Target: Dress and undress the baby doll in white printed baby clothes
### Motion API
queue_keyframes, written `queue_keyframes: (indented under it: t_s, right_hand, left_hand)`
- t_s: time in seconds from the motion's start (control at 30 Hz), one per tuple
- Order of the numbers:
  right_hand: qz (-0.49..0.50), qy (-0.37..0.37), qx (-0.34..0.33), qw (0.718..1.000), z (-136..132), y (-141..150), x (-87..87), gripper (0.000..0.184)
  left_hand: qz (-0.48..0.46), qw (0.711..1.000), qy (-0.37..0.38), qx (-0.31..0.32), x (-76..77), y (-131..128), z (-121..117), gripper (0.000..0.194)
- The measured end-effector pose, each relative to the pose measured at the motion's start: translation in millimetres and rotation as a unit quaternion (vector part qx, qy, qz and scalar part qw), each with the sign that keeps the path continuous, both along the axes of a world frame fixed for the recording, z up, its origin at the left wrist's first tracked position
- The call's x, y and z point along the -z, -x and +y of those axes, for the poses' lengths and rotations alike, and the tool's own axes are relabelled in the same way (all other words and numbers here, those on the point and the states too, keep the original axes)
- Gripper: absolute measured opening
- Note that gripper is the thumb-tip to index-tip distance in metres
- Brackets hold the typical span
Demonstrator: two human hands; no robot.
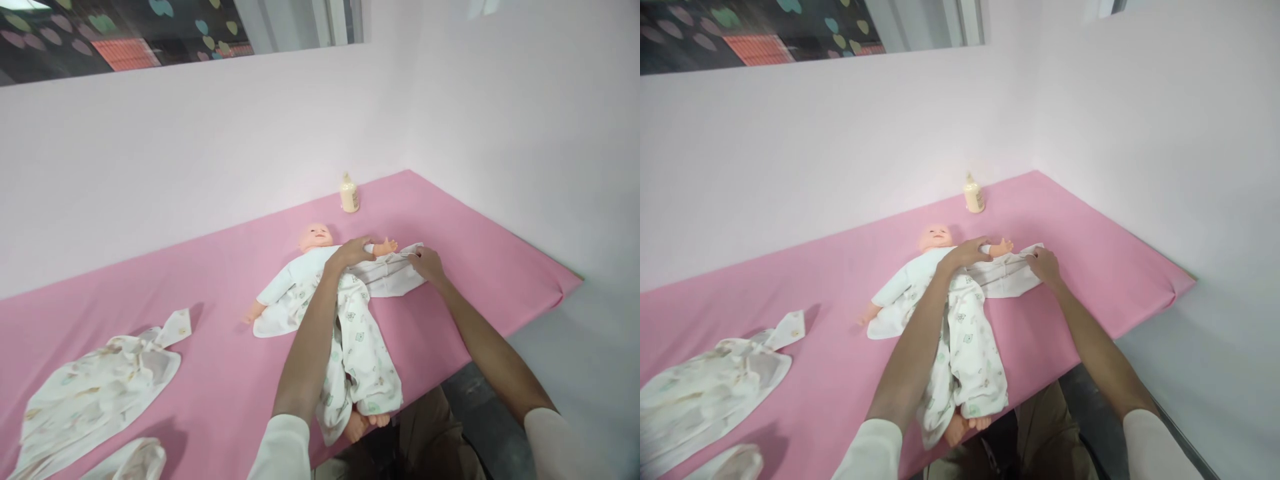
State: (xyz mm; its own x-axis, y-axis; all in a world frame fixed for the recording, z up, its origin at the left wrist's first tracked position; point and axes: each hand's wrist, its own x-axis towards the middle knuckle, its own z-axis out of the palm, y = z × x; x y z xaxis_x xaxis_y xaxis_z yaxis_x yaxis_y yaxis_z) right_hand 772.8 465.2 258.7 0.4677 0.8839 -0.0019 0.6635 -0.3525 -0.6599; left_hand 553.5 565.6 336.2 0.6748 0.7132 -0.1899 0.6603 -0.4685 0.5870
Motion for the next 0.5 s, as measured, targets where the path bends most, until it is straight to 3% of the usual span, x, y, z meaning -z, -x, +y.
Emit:
queue_keyframes:
  t_s: [0.2, 0.37, 0.43, 0.5]
  right_hand:
    - [-0.133, 0.038, -0.047, 0.989, -6, 17, 2.4, 0.017]
    - [-0.282, -0.046, -0.076, 0.955, -14, 47, 2.1, 0.022]
    - [-0.255, -0.097, -0.101, 0.957, -16, 63, -0.4, 0.024]
    - [-0.161, -0.130, -0.144, 0.968, -17, 78, -3.9, 0.027]
  left_hand:
    - [0.037, 0.993, -0.111, -0.012, 17.5, -13, -1, 0.043]
    - [0.120, 0.978, -0.171, -0.026, 31.0, -26, -4, 0.044]
    - [0.113, 0.979, -0.166, -0.032, 30.4, -27, -6, 0.042]
    - [0.043, 0.985, -0.162, -0.046, 23.7, -20, -12, 0.038]
